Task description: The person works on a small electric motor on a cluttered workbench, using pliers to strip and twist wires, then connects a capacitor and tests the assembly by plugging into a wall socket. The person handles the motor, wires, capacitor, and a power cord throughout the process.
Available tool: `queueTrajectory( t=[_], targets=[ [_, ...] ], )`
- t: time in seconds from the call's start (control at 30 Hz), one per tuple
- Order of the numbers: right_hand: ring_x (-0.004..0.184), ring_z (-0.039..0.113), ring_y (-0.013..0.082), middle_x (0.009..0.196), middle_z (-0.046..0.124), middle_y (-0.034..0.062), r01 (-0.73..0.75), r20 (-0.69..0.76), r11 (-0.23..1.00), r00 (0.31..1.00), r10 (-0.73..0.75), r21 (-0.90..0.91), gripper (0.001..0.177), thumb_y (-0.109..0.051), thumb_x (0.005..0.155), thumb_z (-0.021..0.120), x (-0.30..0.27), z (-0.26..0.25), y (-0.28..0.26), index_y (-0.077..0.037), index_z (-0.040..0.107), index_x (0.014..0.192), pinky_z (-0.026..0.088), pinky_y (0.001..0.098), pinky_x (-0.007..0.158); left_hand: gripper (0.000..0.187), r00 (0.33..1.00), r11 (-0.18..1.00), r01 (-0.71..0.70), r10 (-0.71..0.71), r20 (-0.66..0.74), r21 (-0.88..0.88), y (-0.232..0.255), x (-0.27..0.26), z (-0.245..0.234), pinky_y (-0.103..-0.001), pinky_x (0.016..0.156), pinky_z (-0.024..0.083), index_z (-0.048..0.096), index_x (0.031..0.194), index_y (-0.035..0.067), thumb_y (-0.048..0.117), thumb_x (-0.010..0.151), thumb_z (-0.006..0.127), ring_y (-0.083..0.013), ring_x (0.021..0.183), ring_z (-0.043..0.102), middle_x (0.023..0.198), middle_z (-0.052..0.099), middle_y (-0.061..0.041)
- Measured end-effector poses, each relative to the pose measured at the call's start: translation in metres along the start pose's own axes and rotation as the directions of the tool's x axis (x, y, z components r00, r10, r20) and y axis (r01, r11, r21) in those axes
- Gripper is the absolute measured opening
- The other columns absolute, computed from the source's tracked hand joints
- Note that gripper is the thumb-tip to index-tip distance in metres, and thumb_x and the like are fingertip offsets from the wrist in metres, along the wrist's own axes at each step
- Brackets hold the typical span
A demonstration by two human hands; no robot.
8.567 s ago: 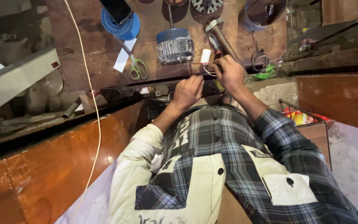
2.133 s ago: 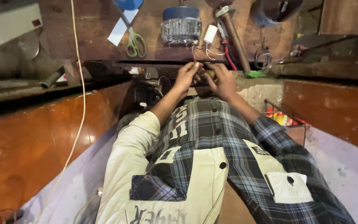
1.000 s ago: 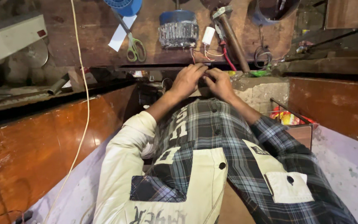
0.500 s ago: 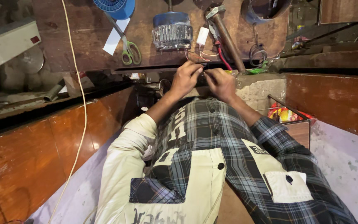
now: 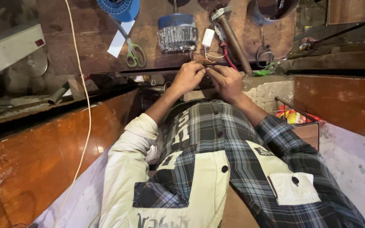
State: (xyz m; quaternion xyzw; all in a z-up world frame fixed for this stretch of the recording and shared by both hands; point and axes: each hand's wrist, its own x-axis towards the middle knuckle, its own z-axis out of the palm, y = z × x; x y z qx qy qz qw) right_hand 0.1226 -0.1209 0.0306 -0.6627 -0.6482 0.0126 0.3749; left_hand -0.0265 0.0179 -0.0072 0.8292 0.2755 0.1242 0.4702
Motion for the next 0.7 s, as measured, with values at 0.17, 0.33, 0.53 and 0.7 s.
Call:
queueTrajectory(
  t=[0.17, 0.33, 0.53, 0.7],
  targets=[
    [0.088, 0.07, 0.0281, 0.107, 0.073, 0.0092, -0.011, 0.014, 1.0, 1.0, 0.01, 0.018, 0.02, -0.011, 0.093, 0.077, 0.0, 0.004, 0.002, -0.008, 0.076, 0.113, 0.055, 0.0401, 0.076, 0.021, 0.994, 0.999, 0.019, -0.023, 0.112, 0.033, 0.001, 0.003, -0.012, -0.046, 0.085, 0.055, 0.076, 0.098, 0.002, 0.018, 0.09, 0.066, -0.0386, 0.093, 0.07, 0.096, 0.071, -0.02],
    [0.088, 0.07, 0.0295, 0.1, 0.072, 0.0086, -0.096, 0.079, 0.993, 0.993, 0.091, 0.066, 0.013, -0.013, 0.095, 0.075, -0.007, 0.011, 0.007, -0.006, 0.074, 0.106, 0.055, 0.0412, 0.077, 0.017, 0.986, 0.988, -0.098, 0.079, 0.147, 0.123, 0.01, 0.002, -0.019, -0.048, 0.084, 0.054, 0.076, 0.1, 0.003, 0.016, 0.091, 0.071, -0.04, 0.094, 0.068, 0.098, 0.07, -0.02],
    [0.078, 0.065, 0.0241, 0.092, 0.069, 0.0083, -0.756, 0.474, 0.428, 0.648, 0.596, 0.496, 0.015, -0.017, 0.097, 0.073, -0.007, 0.024, 0.016, -0.006, 0.072, 0.107, 0.053, 0.0367, 0.069, 0.024, 0.944, 0.92, -0.327, 0.325, 0.046, 0.217, 0.027, -0.013, -0.02, -0.044, 0.083, 0.055, 0.07, 0.11, 0.004, 0.003, 0.086, 0.07, -0.0353, 0.094, 0.066, 0.099, 0.063, -0.013],
    [0.079, 0.063, 0.0233, 0.092, 0.067, 0.0095, -0.58, 0.377, 0.667, 0.814, 0.443, 0.469, 0.021, -0.018, 0.094, 0.072, -0.013, 0.015, 0.02, -0.002, 0.068, 0.107, 0.052, 0.0347, 0.069, 0.021, 0.928, 0.919, -0.366, 0.373, -0.015, 0.148, 0.031, -0.014, -0.025, -0.044, 0.08, 0.053, 0.069, 0.111, 0.003, 0.003, 0.09, 0.071, -0.0347, 0.091, 0.065, 0.097, 0.062, -0.014]
  ],
)
